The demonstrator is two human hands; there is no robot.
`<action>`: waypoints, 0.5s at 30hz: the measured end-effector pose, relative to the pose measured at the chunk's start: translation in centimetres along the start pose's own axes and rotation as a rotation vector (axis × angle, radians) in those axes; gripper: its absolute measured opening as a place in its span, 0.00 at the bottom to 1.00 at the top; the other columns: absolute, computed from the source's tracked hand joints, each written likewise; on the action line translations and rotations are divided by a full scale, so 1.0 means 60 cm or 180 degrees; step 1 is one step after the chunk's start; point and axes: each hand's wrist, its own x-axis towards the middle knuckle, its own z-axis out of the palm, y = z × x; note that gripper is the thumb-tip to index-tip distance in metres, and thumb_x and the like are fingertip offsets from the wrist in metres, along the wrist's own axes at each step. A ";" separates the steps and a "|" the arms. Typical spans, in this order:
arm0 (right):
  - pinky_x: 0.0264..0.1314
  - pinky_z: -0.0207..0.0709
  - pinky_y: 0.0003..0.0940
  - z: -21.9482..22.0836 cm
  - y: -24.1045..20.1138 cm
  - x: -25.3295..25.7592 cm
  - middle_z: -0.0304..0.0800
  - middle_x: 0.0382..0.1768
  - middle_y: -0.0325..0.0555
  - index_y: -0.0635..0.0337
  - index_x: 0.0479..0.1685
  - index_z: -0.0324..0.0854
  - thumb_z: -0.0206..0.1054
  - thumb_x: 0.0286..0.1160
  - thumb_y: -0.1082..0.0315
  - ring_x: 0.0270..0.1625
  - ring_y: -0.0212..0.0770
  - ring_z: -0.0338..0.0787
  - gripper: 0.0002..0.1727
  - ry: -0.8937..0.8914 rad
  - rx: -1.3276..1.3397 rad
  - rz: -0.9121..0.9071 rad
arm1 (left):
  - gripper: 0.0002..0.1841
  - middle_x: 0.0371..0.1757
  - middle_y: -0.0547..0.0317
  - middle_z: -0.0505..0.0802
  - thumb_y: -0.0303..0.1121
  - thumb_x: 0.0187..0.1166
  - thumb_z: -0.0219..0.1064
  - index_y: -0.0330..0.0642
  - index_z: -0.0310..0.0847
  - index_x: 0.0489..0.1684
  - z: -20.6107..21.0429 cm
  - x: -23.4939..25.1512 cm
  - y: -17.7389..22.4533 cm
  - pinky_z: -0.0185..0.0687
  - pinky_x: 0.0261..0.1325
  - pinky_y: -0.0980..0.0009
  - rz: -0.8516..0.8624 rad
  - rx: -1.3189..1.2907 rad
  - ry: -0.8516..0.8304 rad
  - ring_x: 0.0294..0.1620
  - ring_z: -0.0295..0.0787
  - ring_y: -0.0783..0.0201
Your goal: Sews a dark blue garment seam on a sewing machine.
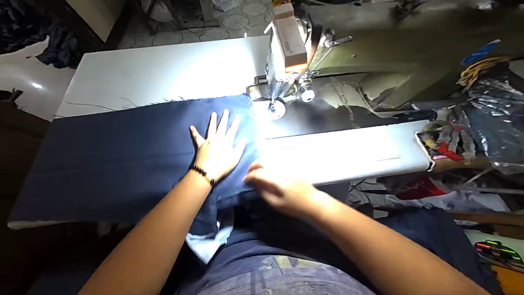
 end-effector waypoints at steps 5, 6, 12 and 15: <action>0.60 0.80 0.53 -0.028 0.070 0.039 0.84 0.64 0.59 0.48 0.74 0.84 0.60 0.84 0.57 0.64 0.61 0.83 0.23 0.0536 -0.0922 0.0916 | 0.35 0.97 0.57 0.57 0.62 0.86 0.43 0.65 0.57 0.94 0.009 -0.081 0.027 0.27 0.79 0.14 0.0157 -0.0080 0.0025 0.97 0.41 0.42; 0.60 0.81 0.56 -0.020 0.078 0.055 0.85 0.63 0.62 0.53 0.76 0.82 0.60 0.84 0.54 0.64 0.63 0.85 0.25 0.0588 -0.0909 0.1076 | 0.35 0.97 0.58 0.57 0.62 0.86 0.43 0.66 0.57 0.95 0.008 -0.083 0.028 0.27 0.80 0.15 0.0151 -0.0074 -0.0017 0.97 0.40 0.42; 0.57 0.78 0.59 -0.030 0.086 0.114 0.91 0.51 0.58 0.61 0.58 0.86 0.57 0.87 0.56 0.61 0.60 0.89 0.19 -0.0049 -0.1197 0.2085 | 0.35 0.97 0.63 0.56 0.61 0.87 0.40 0.66 0.54 0.95 0.011 -0.084 0.028 0.27 0.80 0.15 0.0211 0.0000 0.0004 0.98 0.40 0.47; 0.51 0.82 0.66 -0.103 0.092 0.079 0.91 0.51 0.62 0.60 0.59 0.84 0.55 0.87 0.61 0.57 0.65 0.91 0.17 -0.0366 -0.1351 0.2921 | 0.34 0.97 0.65 0.57 0.60 0.87 0.39 0.66 0.54 0.95 0.009 -0.081 0.020 0.29 0.79 0.14 0.0218 -0.0010 0.0014 0.97 0.43 0.46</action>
